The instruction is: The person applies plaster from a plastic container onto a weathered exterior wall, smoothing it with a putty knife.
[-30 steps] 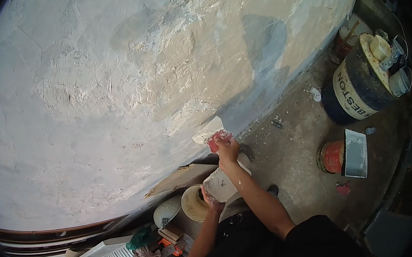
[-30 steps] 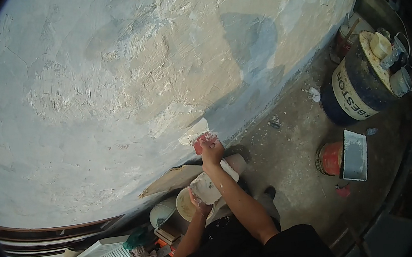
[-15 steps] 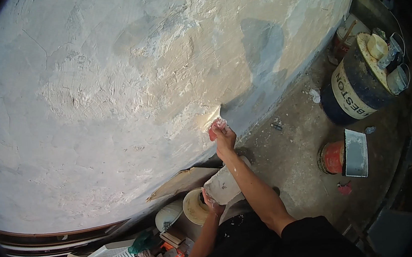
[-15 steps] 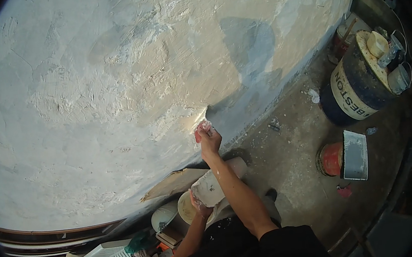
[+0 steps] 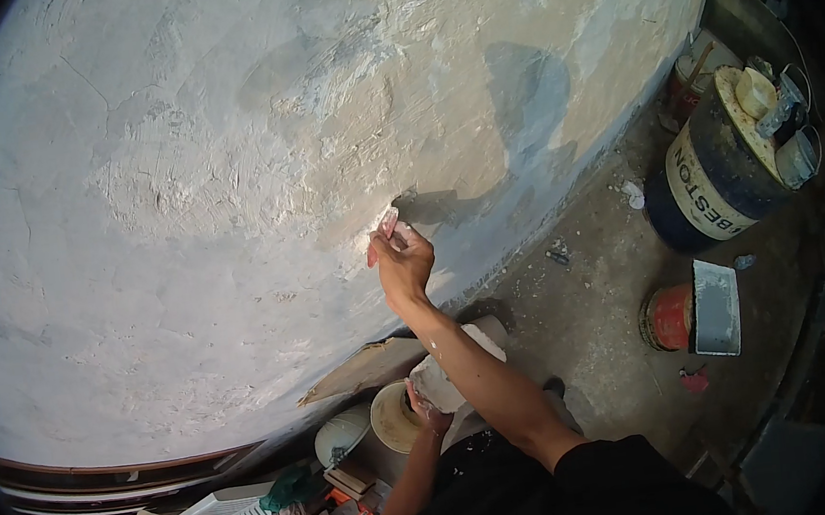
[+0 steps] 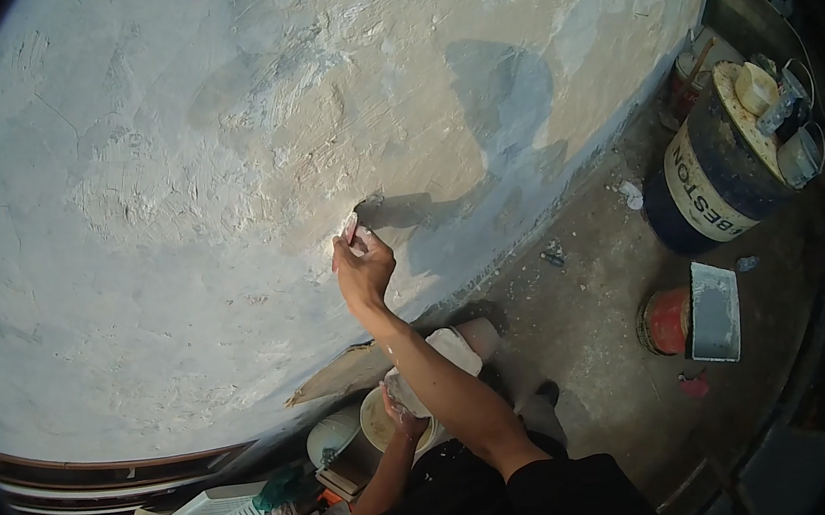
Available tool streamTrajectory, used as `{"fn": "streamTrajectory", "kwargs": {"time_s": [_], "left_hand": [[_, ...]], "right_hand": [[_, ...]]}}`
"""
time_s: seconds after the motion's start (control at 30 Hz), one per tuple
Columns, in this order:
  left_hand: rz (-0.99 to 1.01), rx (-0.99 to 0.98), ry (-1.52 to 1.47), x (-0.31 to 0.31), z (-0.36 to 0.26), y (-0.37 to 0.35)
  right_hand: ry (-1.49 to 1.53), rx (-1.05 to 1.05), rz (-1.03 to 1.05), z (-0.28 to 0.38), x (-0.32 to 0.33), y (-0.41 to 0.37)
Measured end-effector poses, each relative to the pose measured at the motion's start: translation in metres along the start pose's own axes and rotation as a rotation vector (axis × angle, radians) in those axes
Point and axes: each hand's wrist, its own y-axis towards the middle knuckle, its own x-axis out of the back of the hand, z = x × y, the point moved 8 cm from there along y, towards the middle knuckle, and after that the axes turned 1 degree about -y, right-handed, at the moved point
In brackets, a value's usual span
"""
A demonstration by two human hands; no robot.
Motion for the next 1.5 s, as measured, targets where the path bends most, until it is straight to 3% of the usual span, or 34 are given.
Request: {"fn": "streamTrajectory", "kwargs": {"time_s": [0.07,0.17,0.27,0.33,0.47,0.7,0.8,1.07,1.3,1.5], "left_hand": [[-0.055,0.026,-0.054,0.001,0.0,-0.002],[0.022,0.074,-0.122,0.003,0.002,-0.001],[0.118,-0.04,0.112,0.002,-0.003,-0.004],[0.064,0.02,0.029,0.019,0.005,-0.001],[0.03,0.128,-0.182,0.014,0.009,0.0],[0.01,0.065,0.031,-0.011,0.003,-0.009],[0.013,0.071,0.022,-0.003,0.004,-0.006],[0.048,0.066,0.001,-0.015,-0.001,-0.006],[-0.031,0.111,-0.042,-0.012,0.005,-0.001],[-0.006,0.1,-0.065,-0.01,0.008,0.0]], "right_hand": [[-0.111,0.057,-0.011,0.029,-0.02,-0.017],[-0.246,0.153,0.002,0.034,-0.029,-0.023],[-0.292,0.195,0.062,0.037,-0.038,-0.041],[-0.272,0.189,0.049,0.039,-0.032,-0.05],[-0.146,0.113,-0.061,0.036,0.023,-0.055],[-0.066,-0.158,-0.405,-0.076,0.156,-0.006],[-0.116,-0.154,-0.361,-0.078,0.152,0.011],[0.123,-0.077,-0.17,-0.058,0.114,0.007],[0.148,-0.038,-0.032,-0.032,0.086,0.0],[0.156,-0.019,-0.016,-0.008,0.052,-0.013]]}}
